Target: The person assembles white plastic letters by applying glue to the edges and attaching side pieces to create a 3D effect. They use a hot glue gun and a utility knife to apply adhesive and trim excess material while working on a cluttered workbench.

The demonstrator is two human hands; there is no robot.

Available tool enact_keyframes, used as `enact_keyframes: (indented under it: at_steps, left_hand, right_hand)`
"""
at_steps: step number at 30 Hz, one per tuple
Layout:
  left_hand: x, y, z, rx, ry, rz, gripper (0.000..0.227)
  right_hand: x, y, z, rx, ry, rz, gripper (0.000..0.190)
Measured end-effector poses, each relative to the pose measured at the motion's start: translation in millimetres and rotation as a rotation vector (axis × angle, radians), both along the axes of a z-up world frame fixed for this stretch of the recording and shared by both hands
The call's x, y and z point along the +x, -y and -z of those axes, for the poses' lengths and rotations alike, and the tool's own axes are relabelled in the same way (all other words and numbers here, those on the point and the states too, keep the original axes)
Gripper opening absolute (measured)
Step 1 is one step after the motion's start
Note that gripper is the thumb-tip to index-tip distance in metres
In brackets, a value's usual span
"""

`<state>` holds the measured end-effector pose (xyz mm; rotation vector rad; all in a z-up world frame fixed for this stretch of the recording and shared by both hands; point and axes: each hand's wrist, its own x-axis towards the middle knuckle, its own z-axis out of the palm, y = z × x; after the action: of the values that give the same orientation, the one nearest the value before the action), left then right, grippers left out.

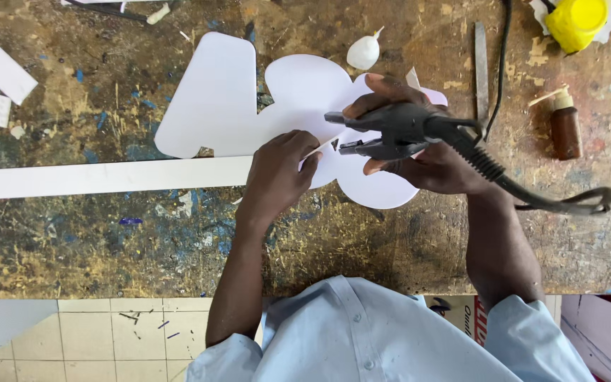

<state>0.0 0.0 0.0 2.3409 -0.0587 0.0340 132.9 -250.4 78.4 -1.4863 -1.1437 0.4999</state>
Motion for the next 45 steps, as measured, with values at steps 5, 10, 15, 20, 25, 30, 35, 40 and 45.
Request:
enact_keyframes:
  at_steps: [5,10,15,20,25,30,35,40,45]
  left_hand:
    - [-1.6,-2.8,-4.3,-0.054,-0.021,0.000,0.010]
    - [-2.6,-4.2,-0.3,-0.034,0.005,0.006,0.012]
    - [-1.0,-5.3,-0.9,-0.035,-0.010,0.015,0.011]
    - [-0.8,-4.9,1.8,-0.035,0.029,0.009,0.006]
    - [-2.4,-5.4,1.5,-0.023,0.020,0.013,0.005]
    - [-1.5,-6.3,1.2,-0.029,0.004,0.003,0.010]
    - [-2.7,-6.1,6.9,-0.020,0.019,0.015,0.010]
    - [-3.5,-7.3,6.2,-0.038,0.030,0.004,0.004]
    - [-2.7,-6.9,7.5,-0.040,0.051,0.010,0.007]
  right_hand:
    - [-1.7,-3.8,4.1,-0.035,-0.115,-0.050,0.091]
    - [7.0,-8.5,2.3,-0.135,0.130,-0.057,0.061]
    - [1.1,-6.3,-4.5,-0.022,-0.430,-0.031,0.072]
    - [15.6,-14.0,-25.0,-0.280,0.193,0.007,0.073]
    - [13.9,-21.9,-30.6,-0.289,0.348,-0.017,0.065]
    - [16.4,-26.1,-30.6,-0.276,0.326,0.021,0.054]
    - [18.0,-32.8,-28.9,-0.278,0.356,-0.008,0.055]
    - [18.1,-31.0,-21.3,-0.308,0.407,0.016,0.058]
    - [20.3,-31.8,-18.1,-0.277,0.389,-0.007,0.056]
